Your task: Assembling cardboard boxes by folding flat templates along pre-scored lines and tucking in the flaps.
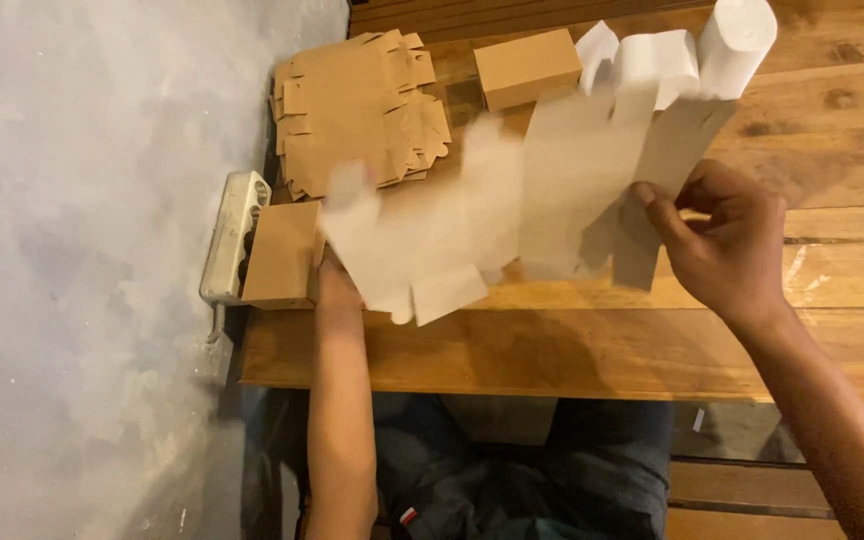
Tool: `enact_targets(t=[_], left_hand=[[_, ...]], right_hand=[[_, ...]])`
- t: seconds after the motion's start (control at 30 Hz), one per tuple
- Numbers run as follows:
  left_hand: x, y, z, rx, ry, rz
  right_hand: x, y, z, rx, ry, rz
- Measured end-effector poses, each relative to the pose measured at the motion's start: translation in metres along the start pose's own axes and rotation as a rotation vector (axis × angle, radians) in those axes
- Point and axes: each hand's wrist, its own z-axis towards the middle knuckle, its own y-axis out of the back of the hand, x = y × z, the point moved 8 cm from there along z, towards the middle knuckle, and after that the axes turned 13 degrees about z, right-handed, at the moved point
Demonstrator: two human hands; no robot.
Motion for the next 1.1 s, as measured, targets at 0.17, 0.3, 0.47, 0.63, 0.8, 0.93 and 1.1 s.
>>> enact_targets(t=[0.17,0.3,0.47,0.63,0.8,0.93,1.1], left_hand=[[-0.003,0.02,-0.011,-0.372,0.084,-0.056],[-0.004,0.034,-0.008,-0.592,-0.022,-0.109],[-0.033,0.02,-0.008,-1.017,-0.235,0.845],[-0.007,-0.054,0.027,-0.566,-0.529,1.151],[0.038,-0.1,0.05,-0.094,-0.187,1.541],[0.031,-0.099,0.048,-0.064,-0.198,1.525],[0.026,-0.092,0.045,-0.089,-0.098,1.471]], right_hand=[[-0.069,-0.014,-0.013,-0.156,-0.473,0.472],[-0.077,-0.03,-0.051,-0.195,-0.842,0.416],[-0.072,-0.059,-0.088,-0.143,-0.931,0.588],[-0.059,-0.064,-0.111,-0.145,-0.794,0.616],[-0.043,-0.048,-0.106,0.032,-0.813,0.497],[-0.061,-0.027,-0.114,0.068,-0.89,0.309],[-0.082,-0.024,-0.118,0.079,-0.773,0.329]])
